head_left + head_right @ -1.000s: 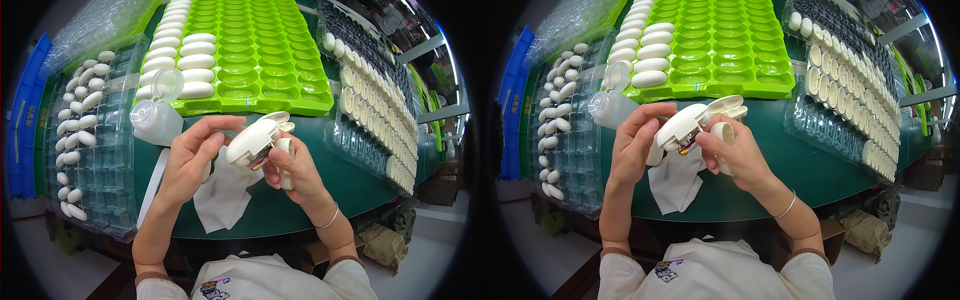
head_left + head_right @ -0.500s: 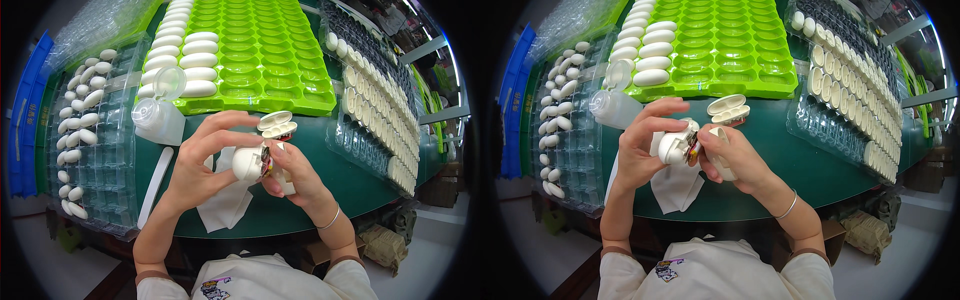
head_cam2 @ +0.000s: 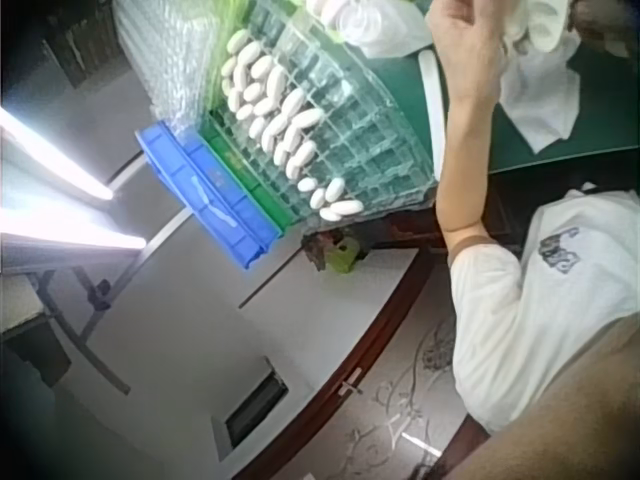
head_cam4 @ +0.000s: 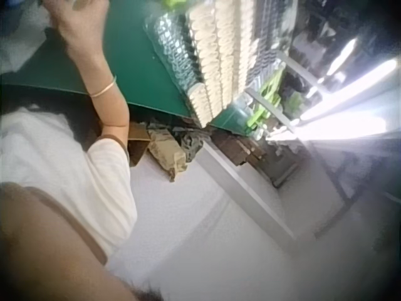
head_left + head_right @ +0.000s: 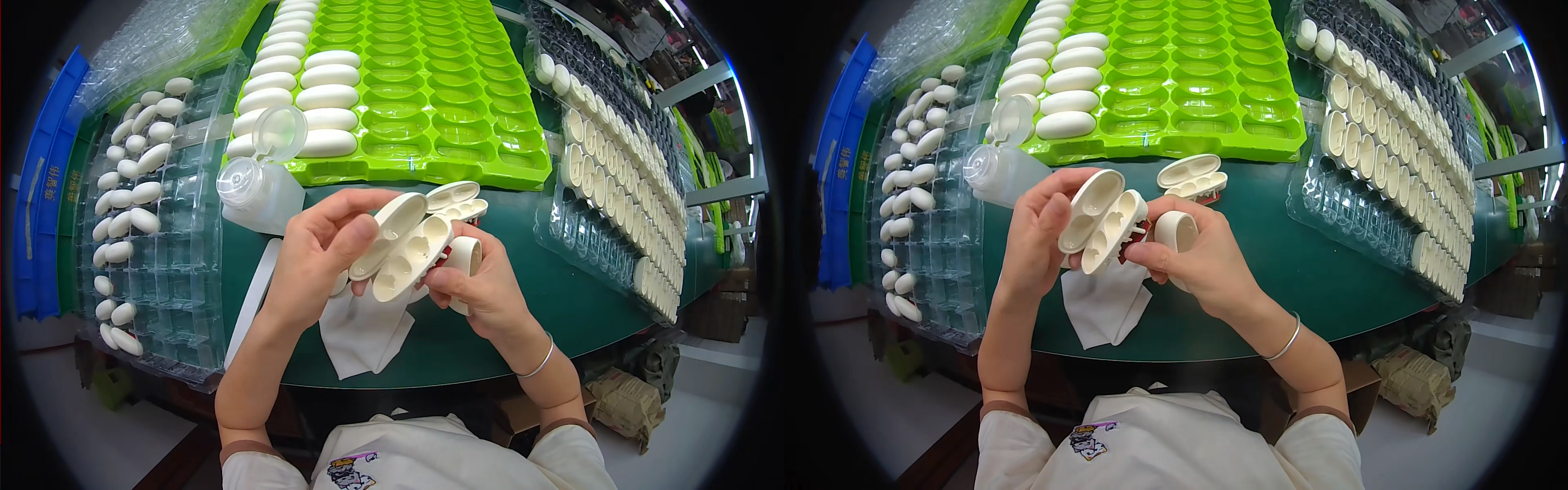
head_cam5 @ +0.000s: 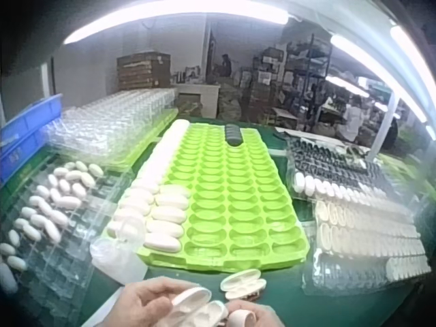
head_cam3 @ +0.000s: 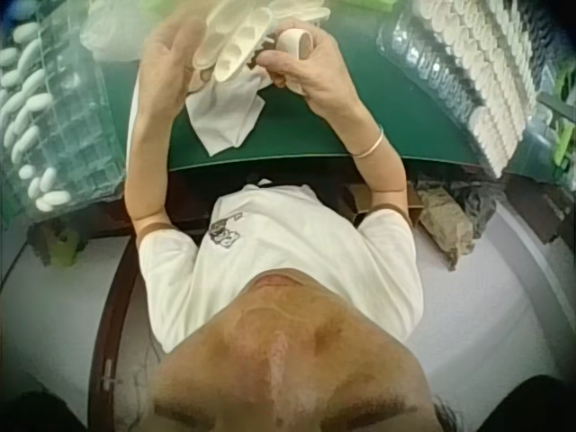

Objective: The person cleans white wireless earbud cases at a workstation. They open the cases, wipe the interior and exterior with a white cloth, and place the cleaned units into a green tray. The process is repeated for multiple cases.

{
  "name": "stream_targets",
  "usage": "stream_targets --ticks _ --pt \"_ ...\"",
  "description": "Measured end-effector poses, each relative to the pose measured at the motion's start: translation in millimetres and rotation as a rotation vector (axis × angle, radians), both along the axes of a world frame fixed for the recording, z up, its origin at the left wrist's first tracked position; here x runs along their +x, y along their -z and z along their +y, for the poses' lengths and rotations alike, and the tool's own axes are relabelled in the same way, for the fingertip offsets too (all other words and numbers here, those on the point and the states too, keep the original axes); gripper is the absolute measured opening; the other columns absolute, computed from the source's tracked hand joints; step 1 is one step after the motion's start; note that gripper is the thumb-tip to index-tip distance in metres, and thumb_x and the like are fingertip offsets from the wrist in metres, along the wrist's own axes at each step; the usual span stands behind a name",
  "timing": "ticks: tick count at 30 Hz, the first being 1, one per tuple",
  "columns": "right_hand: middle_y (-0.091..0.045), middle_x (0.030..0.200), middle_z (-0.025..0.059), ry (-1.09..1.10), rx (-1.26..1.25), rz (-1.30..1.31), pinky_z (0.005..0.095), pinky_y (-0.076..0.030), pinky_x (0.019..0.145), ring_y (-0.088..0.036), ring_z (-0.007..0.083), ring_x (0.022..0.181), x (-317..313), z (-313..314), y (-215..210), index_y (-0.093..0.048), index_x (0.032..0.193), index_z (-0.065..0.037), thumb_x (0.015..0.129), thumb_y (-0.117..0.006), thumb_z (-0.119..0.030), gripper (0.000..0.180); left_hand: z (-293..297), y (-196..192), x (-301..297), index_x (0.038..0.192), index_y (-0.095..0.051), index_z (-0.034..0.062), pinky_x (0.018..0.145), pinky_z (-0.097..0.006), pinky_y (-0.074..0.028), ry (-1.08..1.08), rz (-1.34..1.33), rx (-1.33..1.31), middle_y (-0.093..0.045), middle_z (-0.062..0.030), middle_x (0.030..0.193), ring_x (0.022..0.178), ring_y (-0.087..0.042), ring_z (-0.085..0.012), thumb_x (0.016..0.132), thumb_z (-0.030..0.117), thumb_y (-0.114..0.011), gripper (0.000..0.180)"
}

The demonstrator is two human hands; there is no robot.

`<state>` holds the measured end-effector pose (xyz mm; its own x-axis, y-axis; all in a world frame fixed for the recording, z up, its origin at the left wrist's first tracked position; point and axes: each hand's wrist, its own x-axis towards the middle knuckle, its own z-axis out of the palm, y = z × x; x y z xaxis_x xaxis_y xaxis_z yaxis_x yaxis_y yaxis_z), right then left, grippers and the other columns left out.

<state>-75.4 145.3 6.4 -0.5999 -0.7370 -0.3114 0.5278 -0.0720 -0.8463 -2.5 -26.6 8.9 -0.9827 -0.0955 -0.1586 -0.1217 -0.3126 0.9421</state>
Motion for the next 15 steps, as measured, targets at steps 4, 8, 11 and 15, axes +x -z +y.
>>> stream_targets --ticks 4,8,11,15 --pt "-0.057 0.074 0.0045 -0.018 -0.115 -0.152 0.0199 -0.041 0.048 -0.051 0.0078 0.056 1.5 -1.0 1.3 -0.052 0.092 -0.003 0.072 -0.063 -0.003 0.023 5.0 4.4 -1.4 0.109 -0.047 -0.0055 0.075 -0.026 -0.047 -0.057 0.125 -0.031 -0.058 -0.0118 0.096 0.085 -0.057 -0.0139 0.083 0.059 -0.033 0.071" --pt "-0.056 0.075 0.0047 -0.034 -0.123 -0.189 0.0201 -0.041 0.048 -0.050 0.0082 0.055 1.9 -1.4 0.8 -0.050 0.094 -0.002 0.071 -0.064 -0.002 0.027 3.0 9.9 0.4 0.110 -0.050 -0.0037 0.065 -0.019 -0.040 -0.067 0.282 0.031 -0.053 -0.0032 0.076 0.068 -0.050 -0.0058 0.087 0.043 -0.043 0.052" --pt "-0.056 0.075 0.0051 -0.036 -0.114 -0.197 0.0201 -0.041 0.047 -0.050 0.0082 0.055 1.8 -1.1 -0.4 -0.050 0.095 -0.002 0.070 -0.064 -0.002 0.029 2.6 10.6 1.3 0.107 -0.052 -0.0038 0.065 -0.019 -0.038 -0.093 0.295 -0.056 -0.053 -0.0026 0.074 0.068 -0.048 -0.0056 0.087 0.042 -0.044 0.051" --pt "-0.056 0.075 0.0057 -0.037 -0.135 -0.198 0.0200 -0.041 0.047 -0.050 0.0083 0.055 1.0 -0.4 2.3 -0.049 0.096 -0.001 0.070 -0.063 -0.002 0.030 3.7 8.9 1.1 0.104 -0.053 -0.0039 0.065 -0.019 -0.037 -0.122 0.300 -0.085 -0.053 -0.0019 0.071 0.068 -0.048 -0.0058 0.087 0.041 -0.045 0.049"
